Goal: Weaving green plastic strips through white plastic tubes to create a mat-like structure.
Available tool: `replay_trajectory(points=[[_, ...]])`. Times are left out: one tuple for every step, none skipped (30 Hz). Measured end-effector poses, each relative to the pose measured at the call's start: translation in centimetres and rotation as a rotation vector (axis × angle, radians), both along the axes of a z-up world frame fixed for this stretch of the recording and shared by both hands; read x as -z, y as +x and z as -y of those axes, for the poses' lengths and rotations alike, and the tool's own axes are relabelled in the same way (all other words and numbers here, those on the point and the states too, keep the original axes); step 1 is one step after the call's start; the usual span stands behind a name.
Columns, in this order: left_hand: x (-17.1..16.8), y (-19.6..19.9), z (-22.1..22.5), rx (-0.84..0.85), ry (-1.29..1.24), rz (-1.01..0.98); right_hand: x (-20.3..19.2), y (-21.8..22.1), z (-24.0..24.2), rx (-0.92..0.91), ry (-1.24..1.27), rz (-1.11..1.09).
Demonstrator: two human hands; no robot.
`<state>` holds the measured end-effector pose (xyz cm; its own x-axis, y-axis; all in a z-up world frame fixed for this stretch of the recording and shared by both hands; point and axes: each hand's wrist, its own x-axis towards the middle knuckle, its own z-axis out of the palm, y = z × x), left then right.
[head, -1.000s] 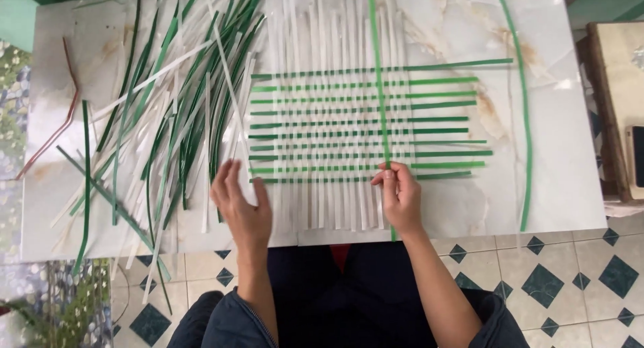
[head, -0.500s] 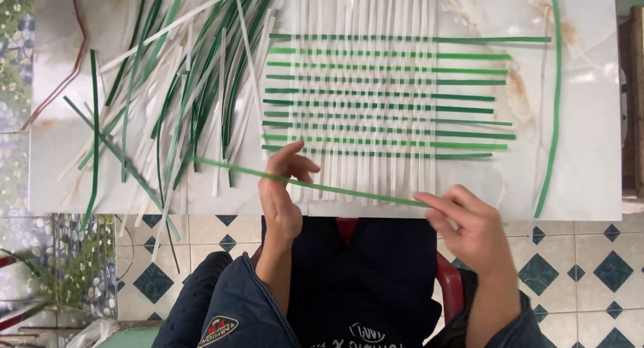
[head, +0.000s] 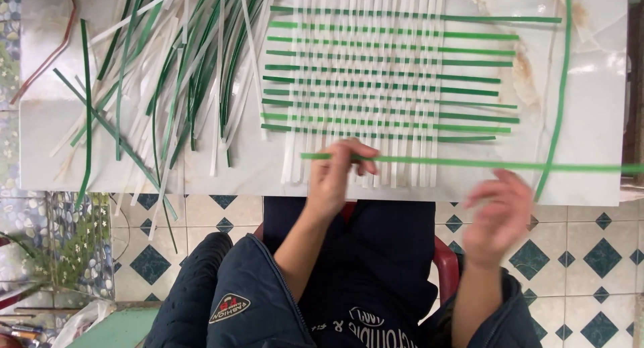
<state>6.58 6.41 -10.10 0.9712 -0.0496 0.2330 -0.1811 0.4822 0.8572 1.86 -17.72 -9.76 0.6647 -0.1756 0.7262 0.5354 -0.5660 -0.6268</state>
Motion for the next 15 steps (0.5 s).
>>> replay_trajectory(points=[[0.1, 0.0, 1.1, 0.061, -0.024, 0.024, -0.7, -0.1, -2.4, -0.269, 0.212, -0.253], [-0.2, -0.2, 2.0, 0.065, -0.025, 0.019, -0.9, -0.1, -2.9, -0.264, 0.212, -0.257], [-0.5, -0.3, 2.8, 0.140, -0.002, -0.013, -1.0, -0.1, -3.3, -0.225, 0.289, -0.317], [-0.7, -0.6, 3.6, 0.214, 0.022, -0.045, -1.1, -0.2, -3.8, -0.186, 0.367, -0.376], [-0.6, -0.5, 4.0, 0.217, 0.023, -0.049, -1.0, -0.4, -3.4, -0.183, 0.369, -0.380], [-0.7, -0.4, 4.4, 0.249, 0.130, -0.038, -1.0, -0.4, -2.9, -0.097, 0.407, -0.389], [-0.7, -0.2, 4.9, 0.280, 0.238, -0.026, -0.9, -0.5, -2.4, -0.011, 0.444, -0.397], [0.1, -0.1, 5.4, 0.284, 0.237, -0.027, -0.7, -0.1, -1.3, -0.007, 0.443, -0.398], [0.9, -0.1, 6.0, 0.070, 0.653, 0.111, -0.5, 0.2, -0.1, 0.001, 0.399, -0.358], [1.6, -0.1, 6.5, -0.155, 1.064, 0.251, -0.2, 0.5, 1.0, 0.008, 0.355, -0.319], [2.4, -0.4, 6.7, -0.150, 1.064, 0.250, -0.2, 0.3, 1.8, 0.011, 0.356, -0.322], [3.1, -0.2, 7.0, -0.171, 1.121, 0.342, 0.0, 0.5, 2.6, 0.087, 0.373, -0.351], [3.8, 0.0, 7.2, -0.192, 1.177, 0.434, 0.2, 0.6, 3.4, 0.164, 0.390, -0.381], [4.0, -0.2, 7.5, -0.183, 1.178, 0.431, 0.3, 0.6, 3.7, 0.170, 0.392, -0.388], [4.3, -0.4, 7.7, -0.127, 1.235, 0.475, 0.4, 0.5, 4.0, 0.192, 0.382, -0.413]])
